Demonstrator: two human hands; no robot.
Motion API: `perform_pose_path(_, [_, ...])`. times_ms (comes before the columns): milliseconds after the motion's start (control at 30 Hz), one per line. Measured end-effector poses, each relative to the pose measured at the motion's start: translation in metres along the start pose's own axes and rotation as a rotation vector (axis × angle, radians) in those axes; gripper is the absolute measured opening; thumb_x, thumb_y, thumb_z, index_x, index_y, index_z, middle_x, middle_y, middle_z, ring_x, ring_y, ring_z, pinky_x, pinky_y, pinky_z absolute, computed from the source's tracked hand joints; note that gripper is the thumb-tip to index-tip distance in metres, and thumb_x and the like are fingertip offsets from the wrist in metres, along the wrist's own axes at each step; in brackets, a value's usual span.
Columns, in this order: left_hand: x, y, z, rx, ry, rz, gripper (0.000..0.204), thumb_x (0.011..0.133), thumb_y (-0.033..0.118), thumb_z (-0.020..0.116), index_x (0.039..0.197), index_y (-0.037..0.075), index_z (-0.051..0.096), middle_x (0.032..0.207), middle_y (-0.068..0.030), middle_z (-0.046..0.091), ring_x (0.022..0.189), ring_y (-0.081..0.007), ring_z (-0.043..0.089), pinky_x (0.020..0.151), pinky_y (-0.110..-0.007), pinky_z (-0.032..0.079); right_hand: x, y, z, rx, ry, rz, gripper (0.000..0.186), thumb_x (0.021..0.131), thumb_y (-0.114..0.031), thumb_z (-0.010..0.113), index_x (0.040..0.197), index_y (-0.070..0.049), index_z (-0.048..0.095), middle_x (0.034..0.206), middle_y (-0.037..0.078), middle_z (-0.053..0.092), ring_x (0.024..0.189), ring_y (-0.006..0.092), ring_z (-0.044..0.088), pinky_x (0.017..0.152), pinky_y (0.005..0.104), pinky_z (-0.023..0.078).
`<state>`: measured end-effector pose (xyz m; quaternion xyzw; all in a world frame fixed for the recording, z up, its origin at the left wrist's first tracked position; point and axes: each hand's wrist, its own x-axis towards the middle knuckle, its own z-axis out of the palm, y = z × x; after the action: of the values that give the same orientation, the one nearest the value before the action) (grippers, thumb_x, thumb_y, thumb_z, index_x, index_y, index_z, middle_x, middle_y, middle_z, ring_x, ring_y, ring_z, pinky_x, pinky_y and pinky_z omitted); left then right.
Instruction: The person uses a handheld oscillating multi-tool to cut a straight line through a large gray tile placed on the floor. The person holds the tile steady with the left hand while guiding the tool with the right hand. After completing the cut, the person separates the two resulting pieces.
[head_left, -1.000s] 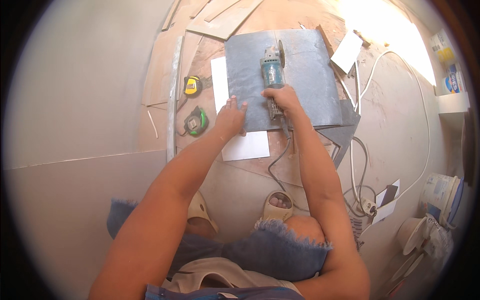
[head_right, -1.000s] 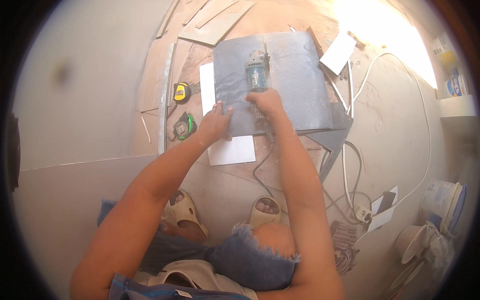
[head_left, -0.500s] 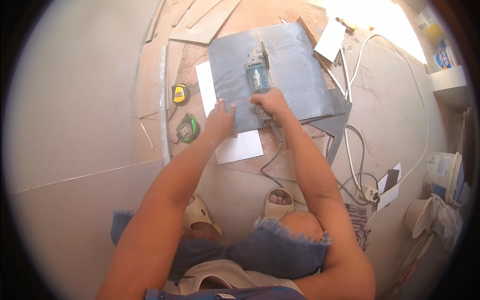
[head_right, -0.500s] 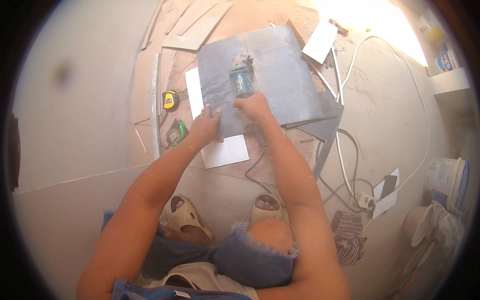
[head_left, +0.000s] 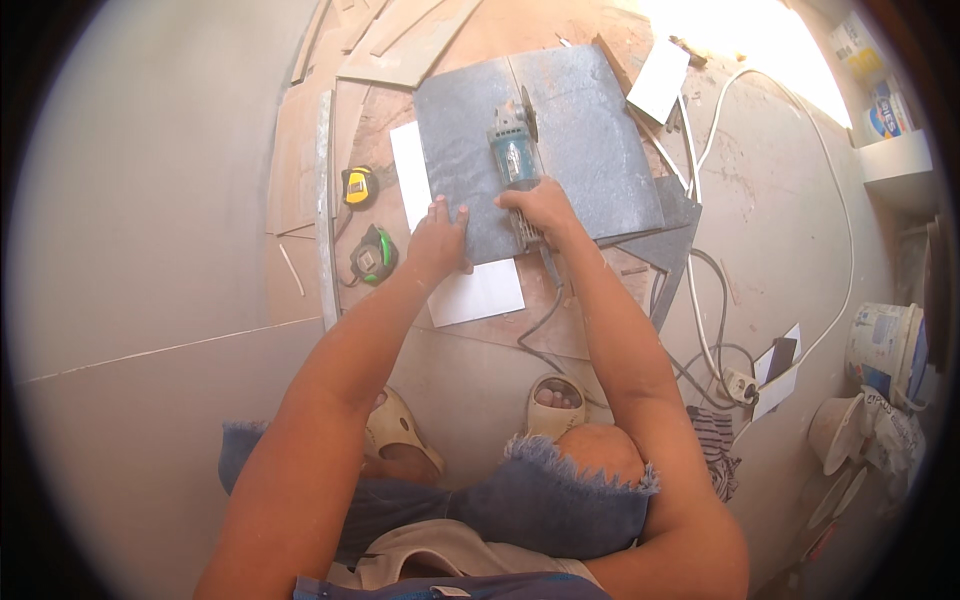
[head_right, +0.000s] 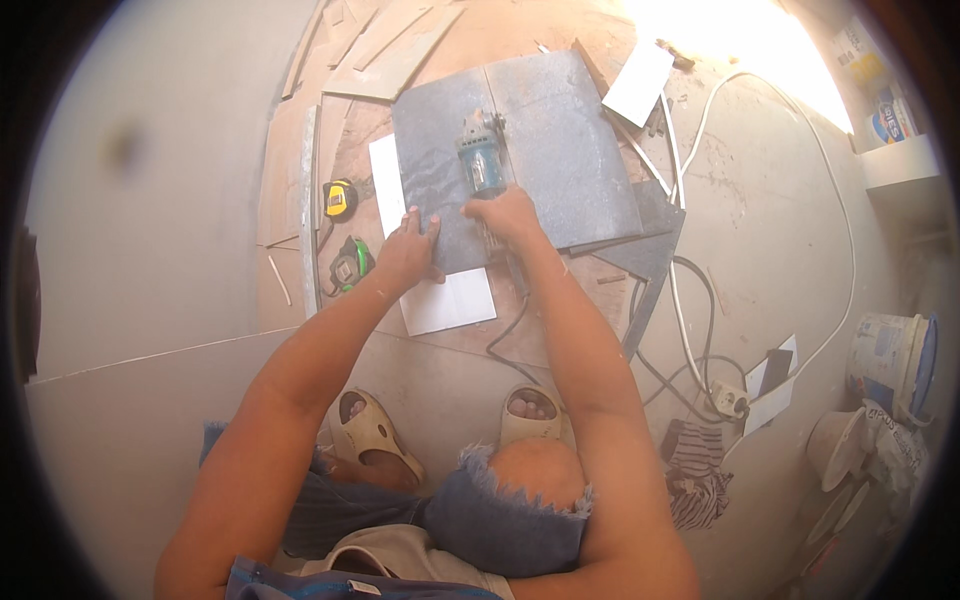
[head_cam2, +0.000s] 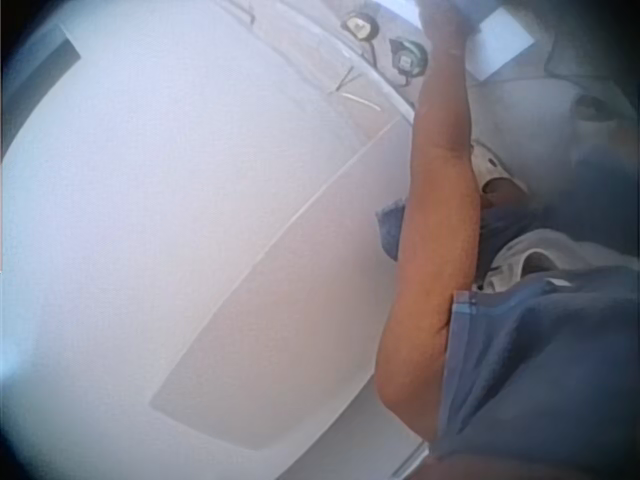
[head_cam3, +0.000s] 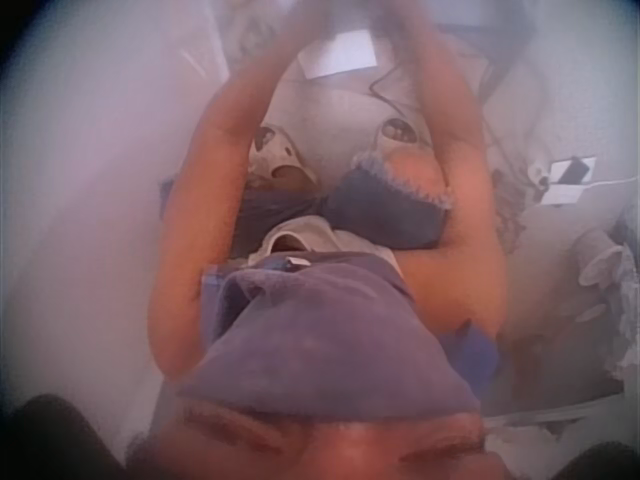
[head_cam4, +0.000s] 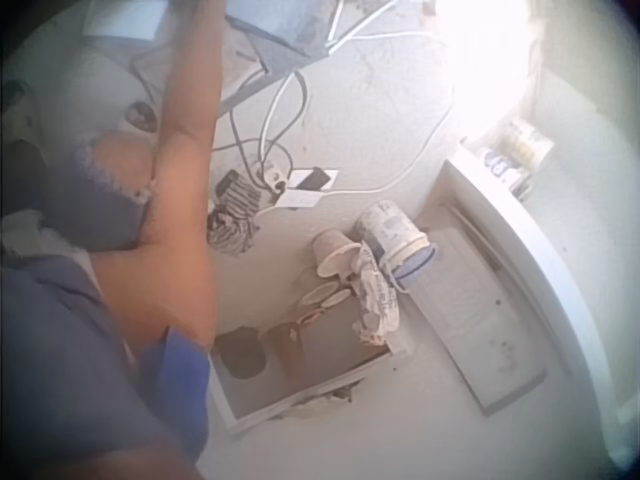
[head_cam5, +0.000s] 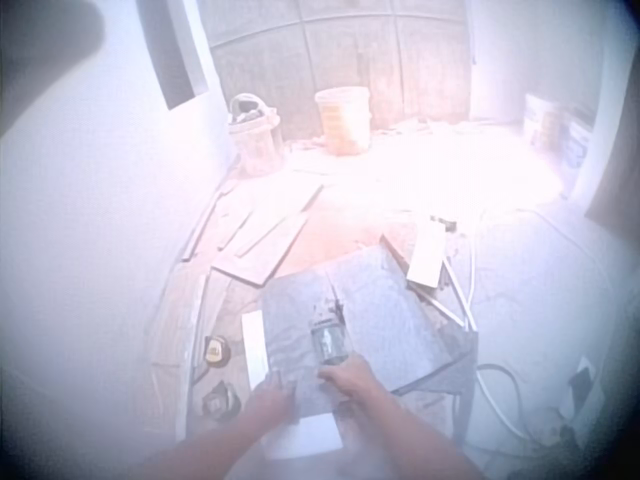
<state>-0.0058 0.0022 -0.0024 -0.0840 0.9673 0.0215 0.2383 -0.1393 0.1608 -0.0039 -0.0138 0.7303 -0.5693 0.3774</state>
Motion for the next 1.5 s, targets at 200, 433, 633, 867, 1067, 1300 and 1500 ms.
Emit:
perform_pose_path(200, [0.0, 0.001, 0.0, -0.003, -0.006, -0.004, 0.112, 0.062, 0.038, 0.091, 0.153, 0.005, 0.035, 0.154, -0.0381, 0.027, 0.143, -0.0462, 0.036, 0.112, -0.044, 0.041, -0.001, 0.005, 0.0, -0.001, 0.015, 0.004, 0.037, 0.069, -0.015, 0.08, 0.095, 0.006, 0.065, 0.079, 0.011, 0.065, 0.062, 0.0189, 0.063, 0.055, 0.034, 0.049])
perform_pose_path(433, [0.0, 0.002, -0.001, -0.009, -0.005, -0.011, 0.113, 0.061, 0.038, 0.092, 0.153, 0.006, 0.034, 0.154, -0.0375, 0.028, 0.143, -0.0459, 0.036, 0.112, -0.044, 0.041, -0.004, 0.014, -0.001, -0.002, 0.011, -0.037, 0.036, 0.068, -0.015, 0.08, 0.094, 0.006, 0.067, 0.08, 0.011, 0.066, 0.065, 0.0193, 0.063, 0.059, 0.0337, 0.049])
perform_pose_path(633, [-0.001, 0.0, 0.001, -0.024, 0.01, -0.006, 0.112, 0.062, 0.037, 0.092, 0.152, 0.005, 0.035, 0.154, -0.0376, 0.028, 0.142, -0.0463, 0.037, 0.111, -0.045, 0.042, -0.011, 0.004, -0.001, -0.003, -0.008, -0.013, 0.038, 0.068, -0.017, 0.08, 0.095, 0.006, 0.068, 0.081, 0.012, 0.067, 0.065, 0.0197, 0.063, 0.059, 0.0339, 0.049])
perform_pose_path(867, [0.0, 0.001, -0.001, -0.007, -0.01, -0.012, 0.112, 0.062, 0.038, 0.092, 0.152, 0.005, 0.035, 0.154, -0.0377, 0.028, 0.141, -0.0487, 0.038, 0.111, -0.046, 0.042, -0.013, 0.007, -0.002, -0.023, -0.012, -0.023, 0.038, 0.069, -0.017, 0.079, 0.097, 0.006, 0.067, 0.083, 0.012, 0.067, 0.069, 0.0193, 0.063, 0.061, 0.0337, 0.049])
perform_pose_path(1067, [0.0, 0.001, 0.0, -0.022, -0.019, -0.018, 0.112, 0.063, 0.037, 0.092, 0.154, 0.006, 0.034, 0.155, -0.0372, 0.027, 0.141, -0.049, 0.038, 0.11, -0.047, 0.043, -0.019, 0.013, -0.002, 0.024, -0.018, -0.021, 0.039, 0.07, -0.017, 0.079, 0.099, 0.006, 0.066, 0.085, 0.012, 0.067, 0.07, 0.0194, 0.063, 0.062, 0.0339, 0.05])
perform_pose_path(1300, [-0.001, 0.002, -0.002, -0.026, -0.02, -0.019, 0.112, 0.063, 0.036, 0.091, 0.154, 0.007, 0.034, 0.155, -0.0372, 0.026, 0.141, -0.0485, 0.037, 0.11, -0.047, 0.044, -0.018, 0.029, -0.006, -0.061, -0.014, 0.012, 0.056, 0.066, -0.023, 0.082, 0.109, 0.008, 0.064, 0.097, 0.019, 0.071, 0.086, 0.0253, 0.069, 0.075, 0.0357, 0.054])
perform_pose_path(1500, [-0.001, 0.002, -0.003, -0.03, -0.016, -0.019, 0.112, 0.062, 0.037, 0.091, 0.154, 0.007, 0.034, 0.154, -0.0374, 0.027, 0.141, -0.048, 0.038, 0.109, -0.046, 0.045, -0.017, 0.032, -0.005, -0.067, -0.015, 0.024, 0.059, 0.065, -0.025, 0.082, 0.11, 0.009, 0.064, 0.097, 0.019, 0.071, 0.088, 0.0269, 0.069, 0.077, 0.036, 0.054])
